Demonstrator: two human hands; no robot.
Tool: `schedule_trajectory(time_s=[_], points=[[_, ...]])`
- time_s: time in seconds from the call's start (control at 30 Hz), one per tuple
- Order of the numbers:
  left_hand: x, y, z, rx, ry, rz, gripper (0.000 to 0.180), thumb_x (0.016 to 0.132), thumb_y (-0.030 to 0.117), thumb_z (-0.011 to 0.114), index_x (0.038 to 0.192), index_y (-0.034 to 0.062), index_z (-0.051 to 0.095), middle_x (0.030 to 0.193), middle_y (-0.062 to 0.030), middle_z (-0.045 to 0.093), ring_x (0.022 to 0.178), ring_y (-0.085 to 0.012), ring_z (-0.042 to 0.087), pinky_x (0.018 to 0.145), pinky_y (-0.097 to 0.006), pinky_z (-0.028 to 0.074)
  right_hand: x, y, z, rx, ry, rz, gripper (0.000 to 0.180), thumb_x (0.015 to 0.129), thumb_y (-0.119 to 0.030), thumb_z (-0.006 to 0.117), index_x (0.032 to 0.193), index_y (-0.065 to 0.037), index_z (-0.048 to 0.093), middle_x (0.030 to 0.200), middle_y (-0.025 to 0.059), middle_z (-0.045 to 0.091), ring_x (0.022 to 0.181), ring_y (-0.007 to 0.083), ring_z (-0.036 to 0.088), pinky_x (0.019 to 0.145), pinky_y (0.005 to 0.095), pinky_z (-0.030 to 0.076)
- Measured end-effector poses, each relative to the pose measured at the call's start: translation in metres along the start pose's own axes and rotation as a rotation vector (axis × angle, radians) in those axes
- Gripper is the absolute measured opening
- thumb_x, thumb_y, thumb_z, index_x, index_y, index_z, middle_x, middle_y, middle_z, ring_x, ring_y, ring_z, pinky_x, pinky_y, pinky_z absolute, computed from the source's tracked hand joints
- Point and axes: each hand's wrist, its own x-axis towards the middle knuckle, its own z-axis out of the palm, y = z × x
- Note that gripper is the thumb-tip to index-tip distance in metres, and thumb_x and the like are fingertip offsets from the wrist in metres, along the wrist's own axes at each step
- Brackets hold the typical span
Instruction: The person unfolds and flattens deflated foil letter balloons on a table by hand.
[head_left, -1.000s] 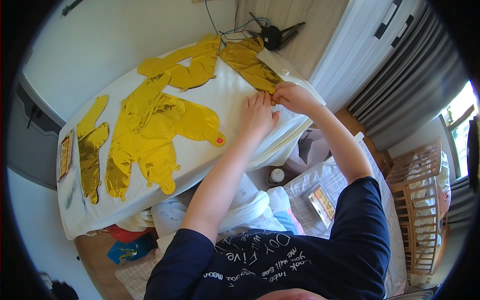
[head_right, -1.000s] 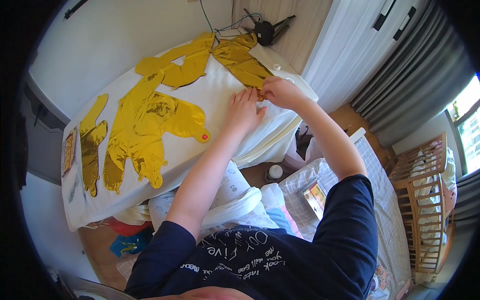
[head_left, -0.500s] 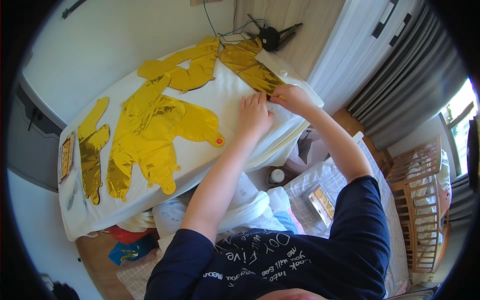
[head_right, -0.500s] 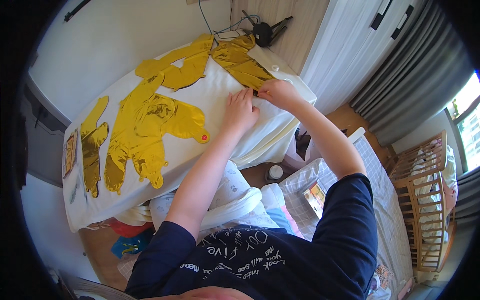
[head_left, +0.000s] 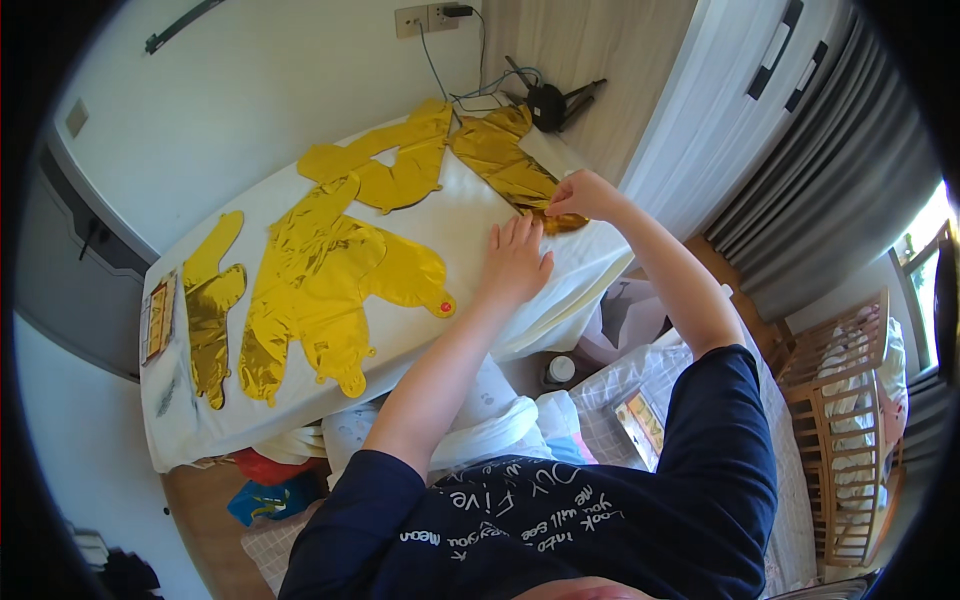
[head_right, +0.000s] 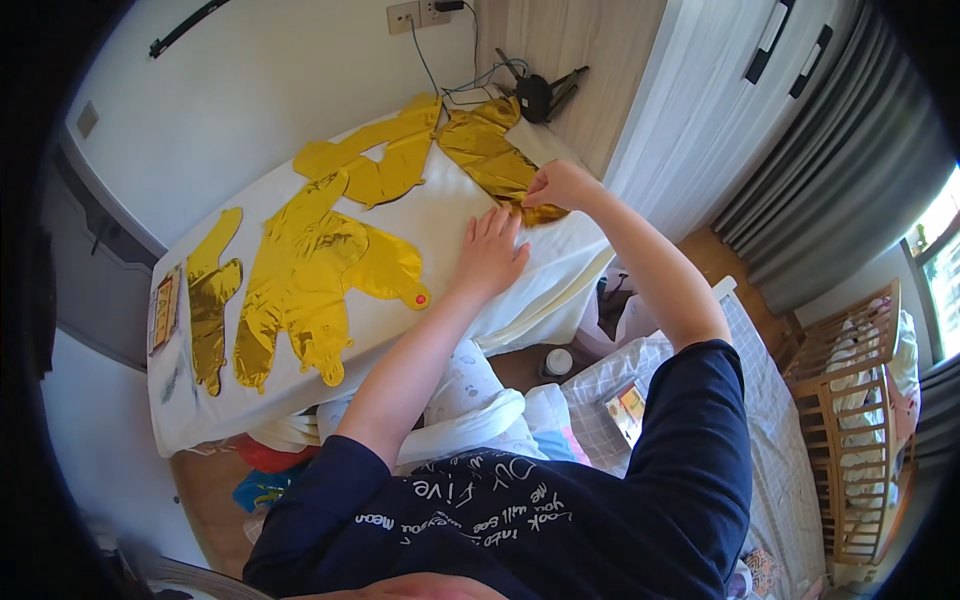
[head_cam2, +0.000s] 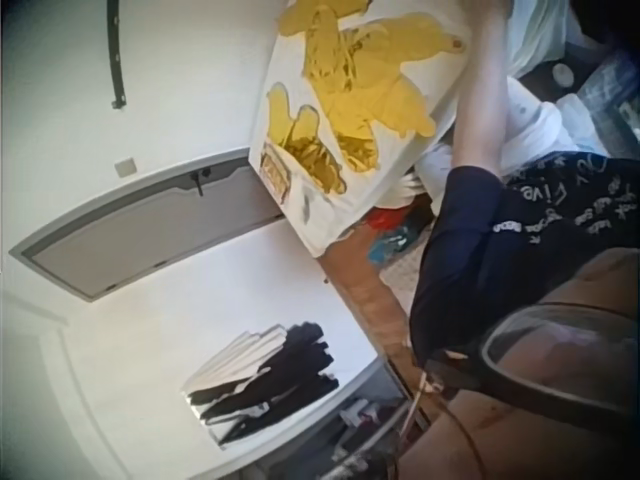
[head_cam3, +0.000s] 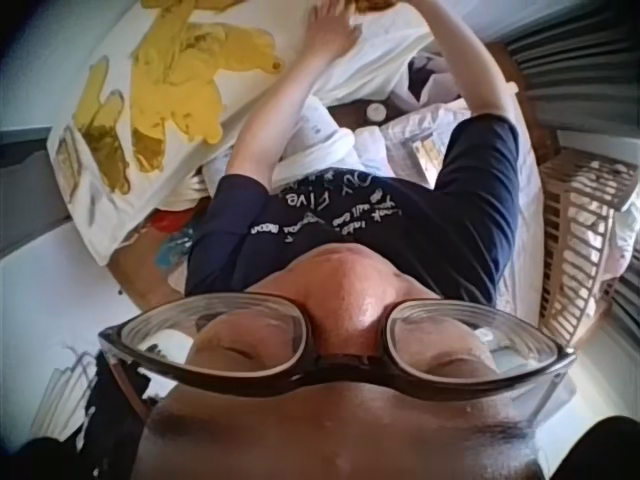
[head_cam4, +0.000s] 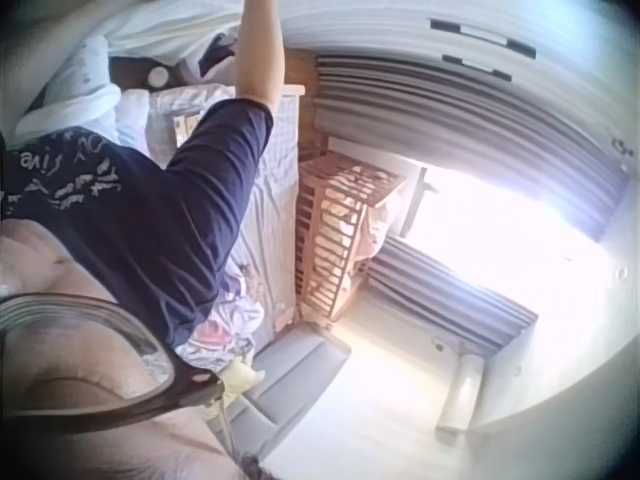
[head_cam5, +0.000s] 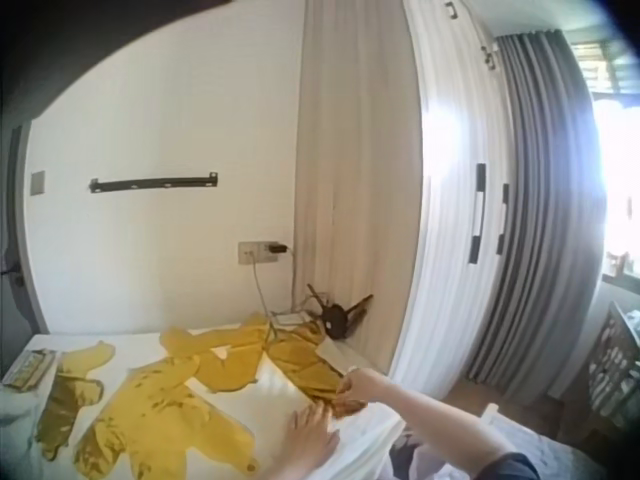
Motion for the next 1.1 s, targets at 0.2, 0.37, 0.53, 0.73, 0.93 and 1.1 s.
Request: schedule_trajectory(time_s=[0.2,0.37,0.53,0.73,0.93,1.1], points=[[0.015,0.012,-0.007,-0.029,-0.017,-0.008,0.06,0.101,0.04,0.05,0.148,0.004,0.049,0.158,-0.0123,0.045,0.15,-0.0294,0.035,0.125,-0.055,0.019,0.01,0.0,-0.046,-0.183,0.026,-0.089,0.021,0.086,-0.025,0.079,0.095,-0.006,0.08,0.092,0.0134,0.076,0.082,0.028,0.07,0.074,0.0386,0.054],[0.021,0.021,-0.014,-0.017,0.049,-0.018,0.052,0.1,0.042,0.052,0.14,0.0078,0.055,0.147,-0.0106,0.054,0.141,-0.0287,0.044,0.122,-0.055,0.023,0.004,-0.015,-0.07,-0.135,0.269,-0.061,0.02,0.087,-0.026,0.077,0.094,-0.007,0.079,0.091,0.0145,0.075,0.08,0.0316,0.07,0.073,0.041,0.054],[0.084,0.033,-0.019,0.034,-0.001,-0.026,0.039,0.098,0.042,0.057,0.123,0.0124,0.065,0.126,-0.008,0.065,0.123,-0.0284,0.058,0.109,-0.054,0.037,-0.012,-0.027,-0.098,-0.176,0.379,-0.036,0.021,0.087,-0.028,0.074,0.094,-0.008,0.077,0.091,0.0133,0.074,0.089,0.0338,0.07,0.079,0.0444,0.055],[0.165,-0.014,-0.004,0.351,0.167,-0.08,0.028,0.093,0.033,0.061,0.104,0.0107,0.074,0.104,-0.0093,0.071,0.102,-0.032,0.065,0.089,-0.05,0.045,-0.011,-0.032,-0.099,-0.255,0.472,-0.285,0.014,0.087,-0.021,0.069,0.09,-0.008,0.076,0.095,0.0086,0.072,0.092,0.0303,0.068,0.081,0.043,0.054],[0.253,0.005,-0.012,0.204,-0.285,-0.301,0.033,0.095,0.032,0.059,0.115,0.0093,0.073,0.113,-0.0099,0.074,0.106,-0.029,0.071,0.084,-0.043,0.056,-0.003,0.005,-0.127,-0.25,0.766,-0.377,0.011,0.088,-0.017,0.071,0.088,-0.007,0.075,0.095,0.0038,0.073,0.094,0.0257,0.067,0.084,0.0401,0.053],[0.305,-0.02,0.01,0.08,-0.168,-0.391,0.046,0.099,0.039,0.056,0.134,0.0106,0.063,0.13,-0.0136,0.069,0.116,-0.0309,0.068,0.095,-0.043,0.054,-0.001,0.011,-0.13,-0.257,0.841,-0.392,0.01,0.086,-0.013,0.074,0.092,-0.005,0.076,0.097,0.0057,0.073,0.091,0.0269,0.068,0.083,0.04,0.054]])
